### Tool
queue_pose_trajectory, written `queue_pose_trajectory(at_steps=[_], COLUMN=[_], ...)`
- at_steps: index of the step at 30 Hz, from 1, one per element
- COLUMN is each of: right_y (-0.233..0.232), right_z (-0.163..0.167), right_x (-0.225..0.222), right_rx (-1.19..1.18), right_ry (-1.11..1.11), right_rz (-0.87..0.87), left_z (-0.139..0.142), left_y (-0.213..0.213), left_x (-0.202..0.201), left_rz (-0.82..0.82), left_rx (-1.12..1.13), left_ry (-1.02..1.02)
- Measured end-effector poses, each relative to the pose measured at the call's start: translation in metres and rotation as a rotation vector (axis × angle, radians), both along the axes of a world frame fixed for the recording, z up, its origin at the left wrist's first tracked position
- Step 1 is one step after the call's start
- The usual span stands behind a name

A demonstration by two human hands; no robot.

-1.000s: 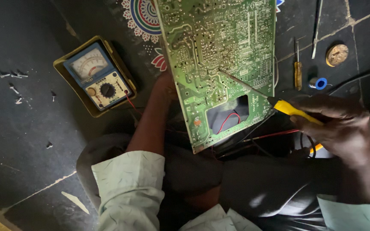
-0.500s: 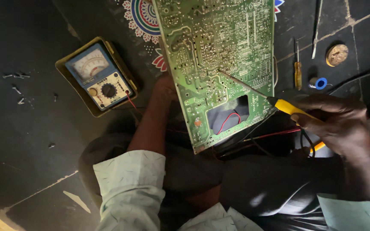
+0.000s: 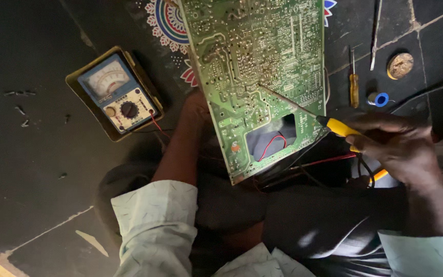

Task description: The person sits on the floor and uses a soldering iron to work on a green circuit board, occasionally using a screwdriver to adjust components. A multimeter is visible nearby, and the person manipulates the board and tools throughout the clip.

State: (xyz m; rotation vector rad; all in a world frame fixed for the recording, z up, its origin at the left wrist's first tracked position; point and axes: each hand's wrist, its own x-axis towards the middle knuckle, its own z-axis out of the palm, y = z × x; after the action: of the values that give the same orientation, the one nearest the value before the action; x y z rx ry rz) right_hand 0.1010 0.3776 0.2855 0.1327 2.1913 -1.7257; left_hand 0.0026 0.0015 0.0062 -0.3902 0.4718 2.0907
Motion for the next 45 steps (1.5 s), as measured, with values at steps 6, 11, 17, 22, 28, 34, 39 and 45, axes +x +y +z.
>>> queue_pose_trajectory(at_steps=[6, 11, 17, 22, 28, 34, 39, 45], right_y=[0.006, -0.004, -0.027, -0.034, -0.03, -0.012, 0.011, 0.021], right_z=[-0.008, 0.006, 0.031, 0.036, 0.033, 0.014, -0.009, -0.02], right_x=[0.007, -0.003, -0.012, -0.019, -0.015, -0.012, -0.003, 0.001], right_rx=[-0.037, -0.085, 0.139, 0.33, 0.301, -0.106, -0.23, -0.221], right_ry=[-0.002, -0.022, 0.099, 0.245, 0.167, 0.092, -0.01, -0.129], right_rz=[-0.08, -0.04, 0.063, 0.177, 0.155, 0.092, 0.035, -0.014], left_z=[0.003, 0.003, 0.003, 0.006, 0.008, -0.001, -0.003, 0.0], left_y=[-0.001, -0.001, 0.003, 0.001, 0.0, 0.0, -0.005, -0.004], left_x=[0.0, -0.001, -0.001, -0.001, 0.0, 0.002, 0.001, 0.003], left_rz=[0.012, 0.046, 0.048, 0.04, 0.089, 0.036, -0.025, 0.058], left_rx=[0.101, 0.006, -0.059, -0.022, 0.008, 0.014, 0.141, 0.086], left_ry=[0.069, -0.004, -0.015, -0.001, -0.019, -0.03, 0.018, 0.049])
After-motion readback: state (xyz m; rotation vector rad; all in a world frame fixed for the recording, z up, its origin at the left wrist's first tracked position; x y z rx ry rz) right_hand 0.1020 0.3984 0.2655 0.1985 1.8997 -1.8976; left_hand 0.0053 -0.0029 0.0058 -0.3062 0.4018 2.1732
